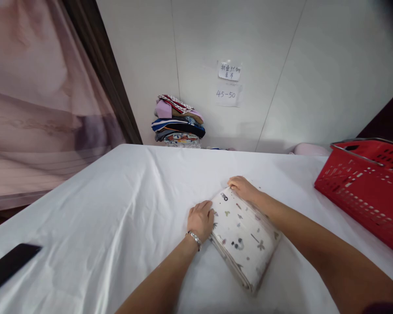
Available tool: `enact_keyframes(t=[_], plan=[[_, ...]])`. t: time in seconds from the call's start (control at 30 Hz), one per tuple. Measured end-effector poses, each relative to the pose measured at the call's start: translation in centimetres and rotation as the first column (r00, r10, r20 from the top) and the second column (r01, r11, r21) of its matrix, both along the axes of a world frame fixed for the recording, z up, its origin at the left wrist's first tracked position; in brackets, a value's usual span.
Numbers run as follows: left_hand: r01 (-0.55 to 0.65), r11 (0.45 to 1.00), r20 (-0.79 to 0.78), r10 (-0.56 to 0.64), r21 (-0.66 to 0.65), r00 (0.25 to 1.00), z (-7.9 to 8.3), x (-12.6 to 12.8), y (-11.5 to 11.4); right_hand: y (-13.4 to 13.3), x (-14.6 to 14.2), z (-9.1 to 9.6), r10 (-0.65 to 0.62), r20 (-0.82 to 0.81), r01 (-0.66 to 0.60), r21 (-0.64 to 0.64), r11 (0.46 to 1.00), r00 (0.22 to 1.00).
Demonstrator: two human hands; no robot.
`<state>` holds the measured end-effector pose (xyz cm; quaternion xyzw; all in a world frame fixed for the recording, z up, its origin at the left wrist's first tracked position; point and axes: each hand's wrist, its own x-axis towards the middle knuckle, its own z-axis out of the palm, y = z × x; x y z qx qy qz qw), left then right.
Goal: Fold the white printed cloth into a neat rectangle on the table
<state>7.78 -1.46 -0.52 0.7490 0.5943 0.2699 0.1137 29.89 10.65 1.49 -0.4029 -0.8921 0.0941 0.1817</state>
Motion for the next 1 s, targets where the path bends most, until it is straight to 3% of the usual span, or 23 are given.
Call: enact_keyframes(t=[0.27,0.5,0.63,0.7,0.83,0.93,1.0], plan=[[-0.009,1.0,0.011,0.009,0.001,1.0,-0.2,0.0,0.0,-0.7,-1.1,-0.2,-0.076,-0.005,0.076,-0.003,0.997,0.997],[-0.005,0.999,-0.019,0.006,0.045,1.0,0.1,0.0,0.0,-3.0,-3.0,-0.4,0.026,0.041,-0.024,-0.034,0.999,0.999],[0.107,0.976,-0.09,-0.091,0.19,0.992,0.8,0.0,-0.4,-3.0,-3.3,-0.5,-0.008,0.048,0.01,-0.05,0.999,0.999],[0.193,0.962,-0.128,-0.171,0.191,0.977,0.9,-0.1,-0.5,-3.0,-3.3,-0.4,-0.021,0.049,0.024,-0.056,0.998,0.999],[0.207,0.976,-0.121,-0.198,0.061,0.973,0.6,-0.2,-0.6,-2.6,-2.1,0.0,-0.153,0.078,0.153,0.001,0.988,0.985],[0.184,0.983,-0.096,-0.181,0.026,0.979,0.4,-0.2,-0.5,-1.9,-0.5,0.1,-0.362,0.143,0.361,0.033,0.932,0.921],[0.175,0.985,-0.085,-0.173,0.016,0.981,0.4,-0.1,-0.5,-1.3,0.4,-0.1,-0.437,0.2,0.446,0.0,0.895,0.877]])
